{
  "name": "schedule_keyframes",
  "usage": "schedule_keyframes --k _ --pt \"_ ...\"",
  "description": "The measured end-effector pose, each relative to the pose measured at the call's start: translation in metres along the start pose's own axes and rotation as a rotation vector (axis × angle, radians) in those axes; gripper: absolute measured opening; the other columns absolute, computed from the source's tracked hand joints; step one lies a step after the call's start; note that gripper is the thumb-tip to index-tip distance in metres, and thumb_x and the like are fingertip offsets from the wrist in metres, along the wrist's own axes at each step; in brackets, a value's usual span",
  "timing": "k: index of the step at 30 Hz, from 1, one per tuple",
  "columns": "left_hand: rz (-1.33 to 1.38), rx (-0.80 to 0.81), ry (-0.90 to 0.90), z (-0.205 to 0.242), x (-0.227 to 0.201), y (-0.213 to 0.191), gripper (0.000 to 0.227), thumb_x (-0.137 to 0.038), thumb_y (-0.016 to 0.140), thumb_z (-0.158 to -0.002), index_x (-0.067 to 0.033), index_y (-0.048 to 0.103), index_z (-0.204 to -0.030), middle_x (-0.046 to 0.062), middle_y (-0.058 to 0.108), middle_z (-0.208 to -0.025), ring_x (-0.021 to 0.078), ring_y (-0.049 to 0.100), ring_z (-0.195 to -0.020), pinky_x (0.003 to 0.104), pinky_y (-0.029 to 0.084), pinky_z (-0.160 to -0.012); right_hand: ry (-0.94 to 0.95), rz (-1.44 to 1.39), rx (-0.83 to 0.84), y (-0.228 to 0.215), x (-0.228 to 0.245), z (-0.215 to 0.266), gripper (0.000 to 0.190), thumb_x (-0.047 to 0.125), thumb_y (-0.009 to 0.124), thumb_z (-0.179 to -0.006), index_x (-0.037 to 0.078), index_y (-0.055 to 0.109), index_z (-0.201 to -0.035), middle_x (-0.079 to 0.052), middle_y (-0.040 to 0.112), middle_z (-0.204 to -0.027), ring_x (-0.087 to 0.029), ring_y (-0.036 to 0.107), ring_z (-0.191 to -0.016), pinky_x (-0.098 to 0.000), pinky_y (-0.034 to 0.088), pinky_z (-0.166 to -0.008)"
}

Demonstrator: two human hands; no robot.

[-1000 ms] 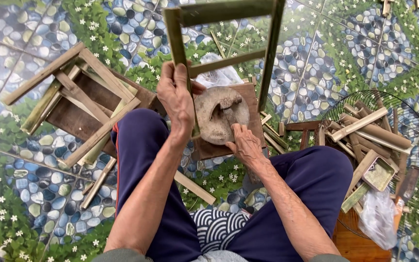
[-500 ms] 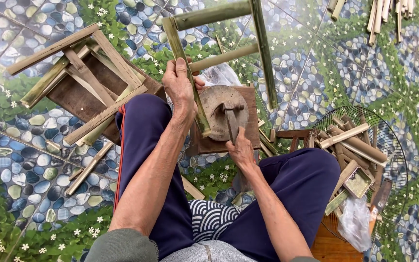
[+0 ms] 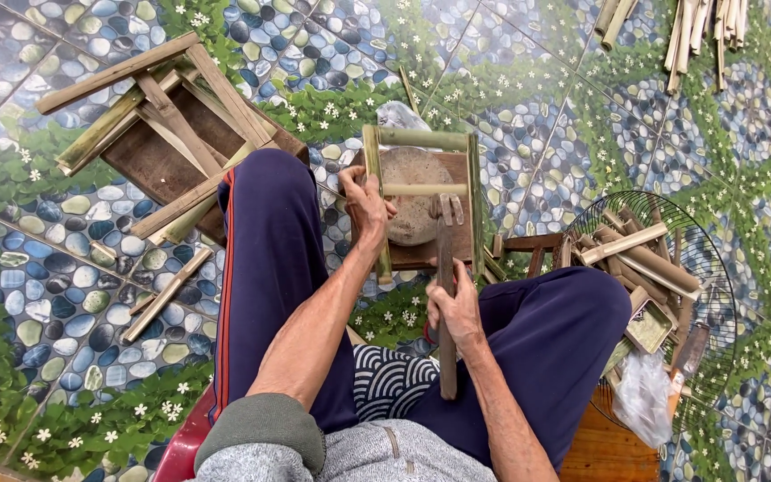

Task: The person constructs a small bamboo or wooden stool by fitting slats together and hammering them into place.

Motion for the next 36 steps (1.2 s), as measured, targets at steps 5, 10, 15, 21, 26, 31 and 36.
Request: schedule_keyframes --k 5,10,15,21,26,31,36 --pt "-0.107 0.010 -0.120 0.011 0.072 -0.022 0.024 -0.028 0.050 -0.104 -0.0113 0.046 -0.120 0.008 0.064 -0.054 0.0207 0.064 -0.038 0.025 0.048 -0.033 0.061 0.040 -0.011 0.019 0.008 -0.017 0.038 0.005 0.055 -0.094 0.001 0.061 -0.132 -0.012 0.059 -0.063 -0.018 0.058 -0.039 -0.0303 0.050 -0.033" --pt "-0.115 -0.006 -0.220 0.027 0.090 -0.028 0.023 -0.026 0.055 -0.096 -0.0105 0.048 -0.113 0.012 0.069 -0.060 0.0221 0.064 -0.037 0.027 0.050 -0.032 0.062 0.246 -0.061 0.023 -0.003 -0.041 0.036 0.017 0.058 -0.102 -0.003 0.057 -0.131 -0.011 0.058 -0.054 -0.018 0.055 -0.033 -0.0303 0.046 -0.031" --pt "-0.134 -0.006 -0.263 0.027 0.115 -0.024 0.025 -0.019 0.060 -0.092 -0.0035 0.053 -0.110 0.017 0.071 -0.066 0.0279 0.066 -0.039 0.029 0.049 -0.027 -0.082 0.384 -0.004 0.039 0.029 -0.050 0.038 0.019 0.057 -0.103 0.005 0.055 -0.139 -0.012 0.063 -0.055 -0.024 0.062 -0.037 -0.0322 0.050 -0.035" --pt "-0.379 -0.003 -0.259 0.044 0.096 -0.029 0.026 -0.033 0.066 -0.096 -0.0095 0.055 -0.098 0.011 0.066 -0.051 0.0311 0.073 -0.054 0.036 0.055 -0.046 -0.139 0.498 -0.006 0.029 -0.006 -0.075 0.038 0.023 0.054 -0.107 0.008 0.053 -0.141 -0.011 0.065 -0.059 -0.023 0.063 -0.041 -0.0338 0.052 -0.038" --pt "-0.293 0.022 -0.309 0.037 0.120 -0.033 0.026 -0.032 0.061 -0.098 -0.0082 0.052 -0.101 0.012 0.069 -0.054 0.0257 0.068 -0.041 0.034 0.054 -0.038 -0.094 0.570 0.004 0.029 -0.019 -0.076 0.039 0.026 0.055 -0.106 0.012 0.052 -0.142 -0.009 0.065 -0.062 -0.026 0.066 -0.048 -0.0387 0.055 -0.047" --pt "-0.209 0.028 -0.329 0.062 0.103 -0.046 0.027 -0.032 0.057 -0.100 -0.0055 0.051 -0.105 0.015 0.070 -0.056 0.0270 0.067 -0.040 0.035 0.054 -0.036 -0.003 0.652 -0.009 0.032 -0.019 -0.077 0.037 0.031 0.051 -0.106 0.016 0.050 -0.140 -0.005 0.062 -0.054 -0.027 0.067 -0.052 -0.0394 0.055 -0.057" --pt "-0.305 0.170 -0.355 0.087 0.120 -0.061 0.027 -0.033 0.051 -0.103 -0.0089 0.061 -0.095 0.011 0.066 -0.052 0.0243 0.064 -0.038 0.033 0.053 -0.032 0.041 0.789 -0.019 0.017 -0.041 -0.089 0.039 0.035 0.050 -0.106 0.020 0.045 -0.141 -0.016 0.071 -0.074 -0.043 0.073 -0.080 -0.0537 0.054 -0.075"
Point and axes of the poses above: each hand's wrist, its own z-axis away from the middle knuckle, its own y-axis out of the palm, x = y × z, the point moved 4 cm from there along -z, towards the middle knuckle
